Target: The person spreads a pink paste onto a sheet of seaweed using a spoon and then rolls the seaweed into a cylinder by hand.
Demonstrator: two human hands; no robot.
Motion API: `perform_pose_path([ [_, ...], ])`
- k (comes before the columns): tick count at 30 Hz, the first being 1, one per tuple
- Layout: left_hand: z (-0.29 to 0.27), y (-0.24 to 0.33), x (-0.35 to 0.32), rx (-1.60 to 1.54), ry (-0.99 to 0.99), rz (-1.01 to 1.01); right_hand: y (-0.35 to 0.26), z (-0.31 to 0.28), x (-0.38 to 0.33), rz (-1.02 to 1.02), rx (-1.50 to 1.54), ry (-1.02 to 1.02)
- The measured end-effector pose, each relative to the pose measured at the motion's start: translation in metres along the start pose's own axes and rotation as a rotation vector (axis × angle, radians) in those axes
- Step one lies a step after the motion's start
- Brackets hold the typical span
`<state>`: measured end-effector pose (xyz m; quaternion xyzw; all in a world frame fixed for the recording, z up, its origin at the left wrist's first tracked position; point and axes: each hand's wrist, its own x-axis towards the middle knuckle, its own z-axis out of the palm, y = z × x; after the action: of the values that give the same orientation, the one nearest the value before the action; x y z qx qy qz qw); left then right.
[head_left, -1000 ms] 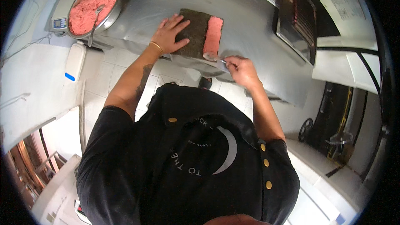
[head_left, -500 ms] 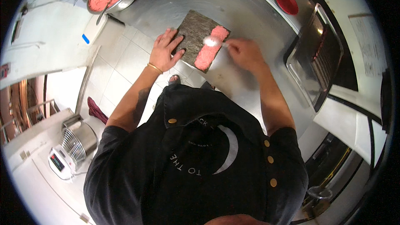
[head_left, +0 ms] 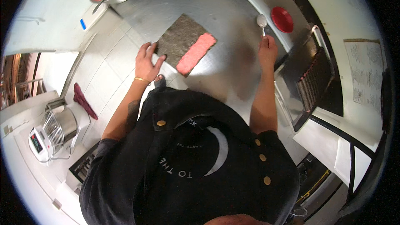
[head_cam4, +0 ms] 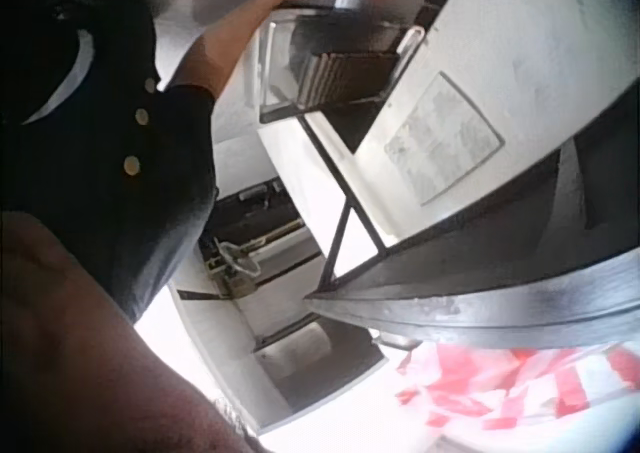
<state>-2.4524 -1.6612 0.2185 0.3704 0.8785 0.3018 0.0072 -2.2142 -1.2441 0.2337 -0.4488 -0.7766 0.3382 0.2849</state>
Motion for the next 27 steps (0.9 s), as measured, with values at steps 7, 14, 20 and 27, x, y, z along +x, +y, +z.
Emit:
perform_pose_path([
  [7,0.007,0.019,0.015,0.161,0.030,-0.216,0.061,-0.019,0.047,0.219,0.043,0.391],
  [14,0.006,0.036,0.028,-0.289,-0.122,-0.516,0.064,-0.022,0.064,0.310,-0.503,0.247],
  [20,0.017,0.071,0.003,-1.154,0.040,-0.816,0.008,0.024,0.033,-0.284,-0.426,0.196],
  [27,0.022,0.076,-0.012,-1.082,-0.068,-0.637,-0.095,0.133,0.036,-0.276,0.258,-0.937],
])
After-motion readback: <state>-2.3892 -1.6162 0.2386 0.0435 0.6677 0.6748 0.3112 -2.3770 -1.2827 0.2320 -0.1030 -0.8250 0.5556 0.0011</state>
